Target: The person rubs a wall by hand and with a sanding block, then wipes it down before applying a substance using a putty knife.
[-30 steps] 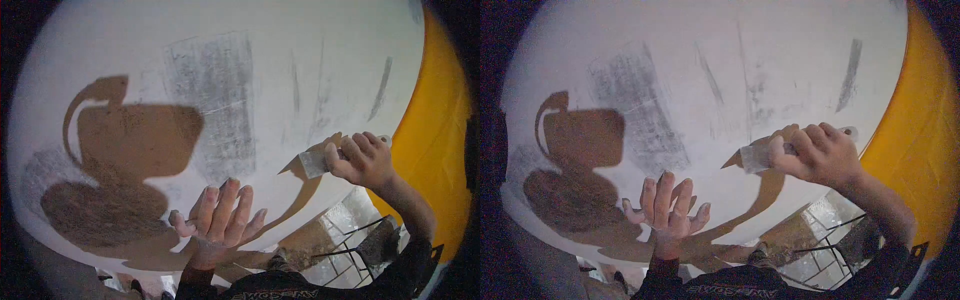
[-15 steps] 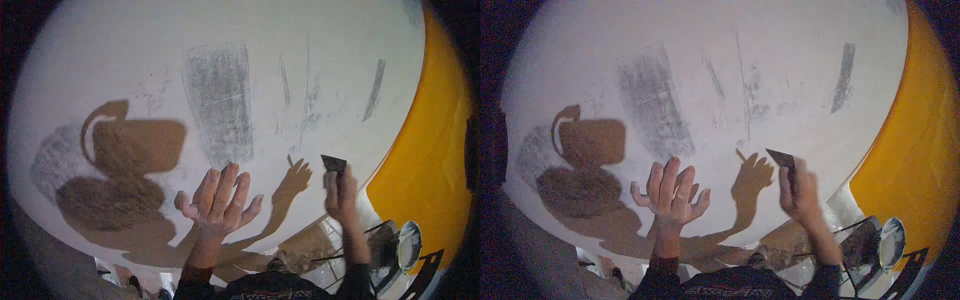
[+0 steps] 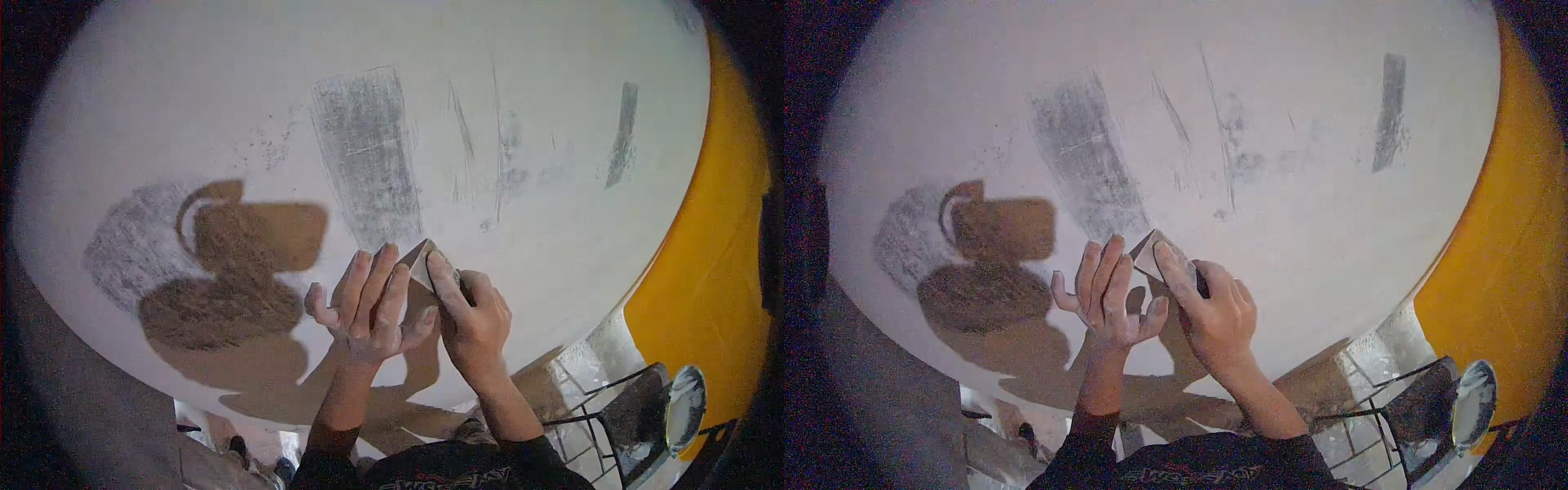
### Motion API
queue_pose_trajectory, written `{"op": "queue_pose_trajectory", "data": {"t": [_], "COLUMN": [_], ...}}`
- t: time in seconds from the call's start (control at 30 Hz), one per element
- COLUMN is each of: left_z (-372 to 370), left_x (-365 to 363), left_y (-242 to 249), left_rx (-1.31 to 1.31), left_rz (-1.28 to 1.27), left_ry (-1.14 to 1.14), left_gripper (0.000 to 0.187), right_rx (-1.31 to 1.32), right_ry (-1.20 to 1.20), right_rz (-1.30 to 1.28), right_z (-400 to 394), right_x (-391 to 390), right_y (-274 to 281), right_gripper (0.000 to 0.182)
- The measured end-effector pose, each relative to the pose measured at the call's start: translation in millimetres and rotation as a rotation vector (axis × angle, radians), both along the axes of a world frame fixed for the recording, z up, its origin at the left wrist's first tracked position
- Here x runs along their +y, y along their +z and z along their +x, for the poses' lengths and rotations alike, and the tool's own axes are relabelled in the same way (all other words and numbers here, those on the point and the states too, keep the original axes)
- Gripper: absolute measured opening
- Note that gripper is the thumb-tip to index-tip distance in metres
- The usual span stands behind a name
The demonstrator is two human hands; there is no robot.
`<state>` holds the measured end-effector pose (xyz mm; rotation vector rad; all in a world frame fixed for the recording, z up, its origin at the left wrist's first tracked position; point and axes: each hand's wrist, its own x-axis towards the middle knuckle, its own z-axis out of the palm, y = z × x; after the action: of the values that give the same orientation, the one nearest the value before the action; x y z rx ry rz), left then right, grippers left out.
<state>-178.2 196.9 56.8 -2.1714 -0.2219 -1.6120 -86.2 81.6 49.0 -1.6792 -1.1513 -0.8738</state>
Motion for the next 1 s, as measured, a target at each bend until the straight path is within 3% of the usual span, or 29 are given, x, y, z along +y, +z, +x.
{"op": "queue_pose_trajectory", "data": {"t": [0.27,0.37,0.47,0.53,0.6,0.63,0.67,0.73,0.77,0.87,1.0], "left_z": [-5.9,-2.7,-13.0,-8.9,-8.3,-8.2,-7.4,-5.7,-4.9,-0.1,4.8], "left_x": [-14.9,-34.4,-39.7,-44.1,-47.9,-48.4,-47.7,-45.3,-46.0,-48.3,-52.2], "left_y": [15.2,31.3,40.6,50.1,53.5,55.8,56.0,53.7,52.1,48.7,53.3], "left_rx": [0.035,-0.190,0.012,-0.004,-0.047,-0.097,-0.101,-0.147,-0.147,-0.052,-0.083], "left_rz": [0.096,-0.371,-0.556,-0.559,-0.789,-0.798,-0.801,-0.878,-0.880,-0.986,-1.015], "left_ry": [0.039,-0.309,-0.276,-0.292,-0.412,-0.413,-0.407,-0.438,-0.438,-0.456,-0.450], "left_gripper": [0.025,0.012,0.019,0.017,0.019,0.023,0.023,0.026,0.026,0.029,0.034], "right_rx": [0.222,0.277,0.192,0.103,0.184,0.391,0.392,0.841,0.866,0.735,0.589], "right_ry": [0.171,0.314,0.405,0.428,0.471,0.614,0.619,0.830,0.835,0.727,0.600], "right_rz": [-0.022,0.010,0.040,0.057,0.101,0.113,0.109,0.010,0.021,0.115,0.000], "right_z": [-5.9,-11.4,-9.7,-8.1,-4.7,-3.2,0.0,7.2,9.5,17.6,32.6], "right_x": [-1.7,-7.0,-7.6,-9.3,-14.8,-20.0,-26.0,-37.4,-43.3,-47.8,-56.9], "right_y": [4.8,10.8,9.7,8.0,8.5,5.4,1.6,-6.6,-7.7,-22.1,-4.2], "right_gripper": [0.054,0.055,0.056,0.055,0.058,0.060,0.060,0.058,0.045,0.038,0.035]}}
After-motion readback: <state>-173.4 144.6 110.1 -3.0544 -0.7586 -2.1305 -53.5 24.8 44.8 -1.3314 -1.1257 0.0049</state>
